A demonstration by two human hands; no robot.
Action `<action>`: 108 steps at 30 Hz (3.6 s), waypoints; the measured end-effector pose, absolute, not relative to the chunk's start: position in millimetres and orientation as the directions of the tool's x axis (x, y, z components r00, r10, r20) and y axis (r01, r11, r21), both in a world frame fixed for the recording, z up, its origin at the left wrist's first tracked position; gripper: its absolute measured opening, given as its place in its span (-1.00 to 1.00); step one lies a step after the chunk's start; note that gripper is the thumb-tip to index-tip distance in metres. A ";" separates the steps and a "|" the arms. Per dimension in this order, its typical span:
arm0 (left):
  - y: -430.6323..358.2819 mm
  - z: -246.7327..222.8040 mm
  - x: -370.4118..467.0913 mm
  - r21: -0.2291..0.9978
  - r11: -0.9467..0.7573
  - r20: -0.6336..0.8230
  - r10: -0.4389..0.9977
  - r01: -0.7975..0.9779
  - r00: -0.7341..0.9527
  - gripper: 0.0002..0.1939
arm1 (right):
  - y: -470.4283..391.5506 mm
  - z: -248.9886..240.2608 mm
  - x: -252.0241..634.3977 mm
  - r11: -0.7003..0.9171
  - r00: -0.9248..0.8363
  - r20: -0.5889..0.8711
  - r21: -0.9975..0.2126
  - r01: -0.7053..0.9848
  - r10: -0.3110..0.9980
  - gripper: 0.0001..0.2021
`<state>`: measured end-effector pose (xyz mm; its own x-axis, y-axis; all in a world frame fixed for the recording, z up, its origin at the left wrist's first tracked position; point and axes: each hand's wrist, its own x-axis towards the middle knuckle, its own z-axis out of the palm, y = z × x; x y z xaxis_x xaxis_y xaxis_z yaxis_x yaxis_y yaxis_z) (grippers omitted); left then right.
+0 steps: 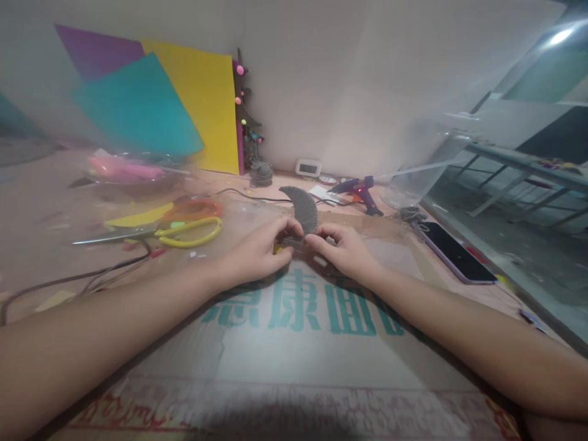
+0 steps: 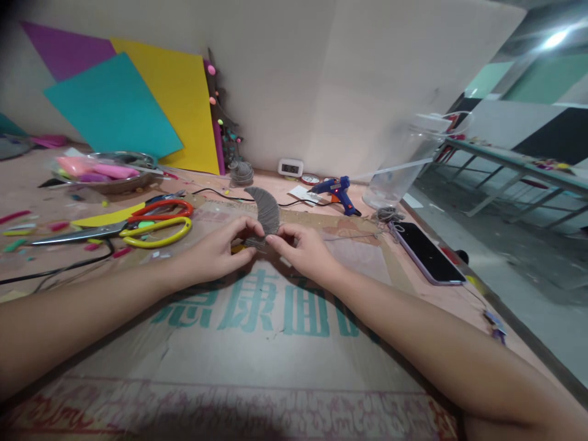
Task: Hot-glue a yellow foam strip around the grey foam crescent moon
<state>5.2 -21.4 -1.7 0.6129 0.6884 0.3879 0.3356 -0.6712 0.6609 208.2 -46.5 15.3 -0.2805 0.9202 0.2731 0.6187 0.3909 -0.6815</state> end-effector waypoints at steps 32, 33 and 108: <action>-22.2 -4.1 6.5 0.679 -0.647 0.371 0.710 0.347 0.598 -0.72 | -46.6 15.6 207.8 0.386 -0.285 0.263 -0.680 0.623 0.922 -0.73; -22.4 -4.0 6.6 0.677 -0.650 0.375 0.708 0.345 0.598 -0.73 | -46.4 15.3 208.0 0.385 -0.284 0.262 -0.681 0.623 0.923 -0.72; -13.1 1.8 8.4 0.870 -0.421 0.320 0.879 0.258 0.354 -0.92 | -45.2 12.2 208.0 0.420 -0.232 0.355 -0.682 0.599 0.906 -0.77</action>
<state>8.4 -13.1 1.8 0.3539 0.8788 0.3200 0.2579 -0.4206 0.8698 208.0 -45.2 12.2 -0.2315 0.9057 0.3552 0.5988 0.4204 -0.6817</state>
